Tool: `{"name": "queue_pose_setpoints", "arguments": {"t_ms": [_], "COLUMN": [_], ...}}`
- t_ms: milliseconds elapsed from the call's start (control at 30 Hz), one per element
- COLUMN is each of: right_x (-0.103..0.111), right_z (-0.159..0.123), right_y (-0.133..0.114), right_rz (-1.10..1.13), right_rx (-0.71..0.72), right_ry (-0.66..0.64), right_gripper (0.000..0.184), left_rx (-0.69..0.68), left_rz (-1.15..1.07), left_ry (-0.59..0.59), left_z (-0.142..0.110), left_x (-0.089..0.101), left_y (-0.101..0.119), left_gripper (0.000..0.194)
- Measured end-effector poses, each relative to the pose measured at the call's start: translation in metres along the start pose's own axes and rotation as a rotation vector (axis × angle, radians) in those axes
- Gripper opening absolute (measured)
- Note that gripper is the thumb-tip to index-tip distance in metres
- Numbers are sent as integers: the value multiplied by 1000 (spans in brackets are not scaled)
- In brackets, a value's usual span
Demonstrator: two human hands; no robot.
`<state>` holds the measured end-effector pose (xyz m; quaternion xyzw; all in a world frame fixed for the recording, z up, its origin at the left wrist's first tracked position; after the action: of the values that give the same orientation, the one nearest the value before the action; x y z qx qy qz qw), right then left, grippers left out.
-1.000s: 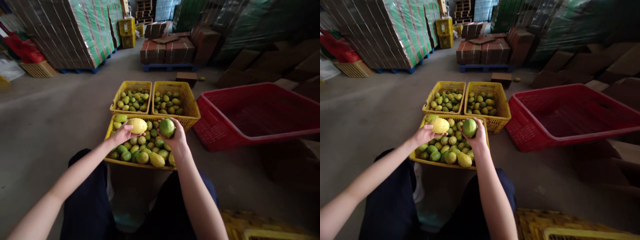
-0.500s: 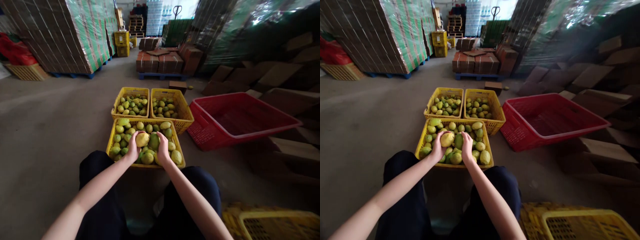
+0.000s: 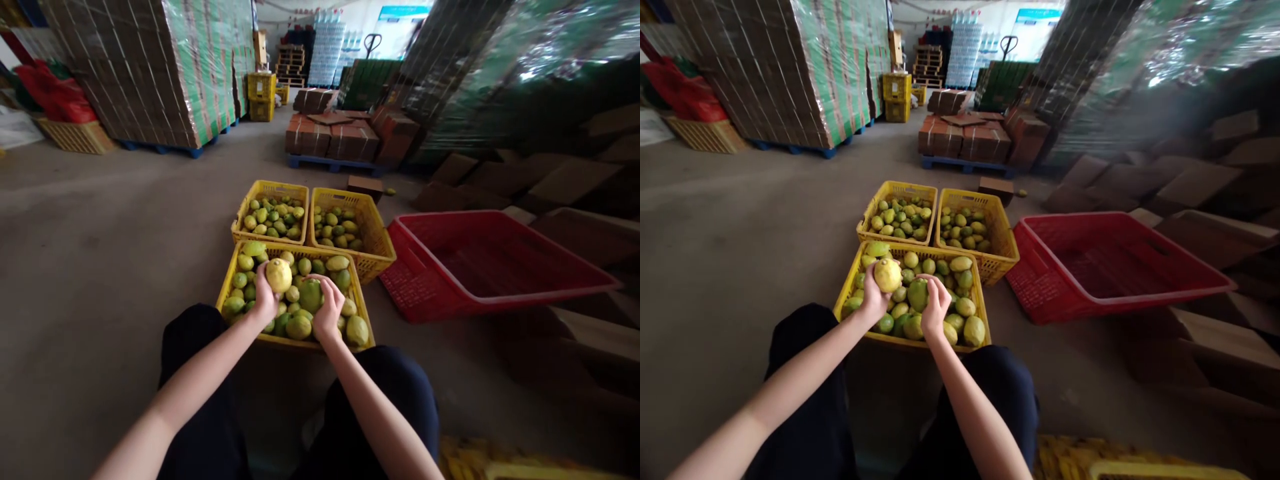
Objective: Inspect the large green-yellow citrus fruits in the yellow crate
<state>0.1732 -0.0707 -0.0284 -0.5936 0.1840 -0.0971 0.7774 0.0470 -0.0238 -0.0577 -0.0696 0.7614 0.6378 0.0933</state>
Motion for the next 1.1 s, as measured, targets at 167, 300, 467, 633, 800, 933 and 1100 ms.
{"name": "queue_pose_setpoints", "arguments": {"t_ms": [167, 300, 467, 633, 800, 933, 1100], "right_x": [1, 5, 6, 7, 12, 7, -3], "right_z": [-1, -3, -4, -3, -5, -5, 11], "right_y": [-2, -5, -5, -1, 0, -4, 15], "right_rz": [-50, -108, -104, -98, -88, -95, 43], "right_rx": [144, 261, 346, 298, 272, 253, -122], "right_ry": [58, -47, -83, -94, -108, -93, 8], "right_gripper": [31, 28, 25, 23, 22, 23, 26], "left_rx": [-114, -226, -389, -384, -461, -289, 279], "left_rz": [-95, -110, -30, 23, 18, -44, -296], "left_ry": [122, 55, 31, 31, -11, -22, -29], "left_z": [-11, -25, -30, -32, -34, -28, -13], "left_x": [-8, -17, -8, -5, -4, -7, -12], "left_y": [19, 17, 23, 28, 29, 30, 21], "left_gripper": [52, 46, 42, 47, 46, 45, 49]}}
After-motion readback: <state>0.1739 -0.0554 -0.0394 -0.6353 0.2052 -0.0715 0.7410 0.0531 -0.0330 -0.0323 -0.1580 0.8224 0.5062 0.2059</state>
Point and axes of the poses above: each hand's wrist, its own z-axis towards the middle knuckle, its own x-axis out of the back of the hand, y = z × x, the point moved 1 cm from there along z, towards the middle knuckle, and after that the axes turned 2 degrees about -z, right-handed, at the moved point
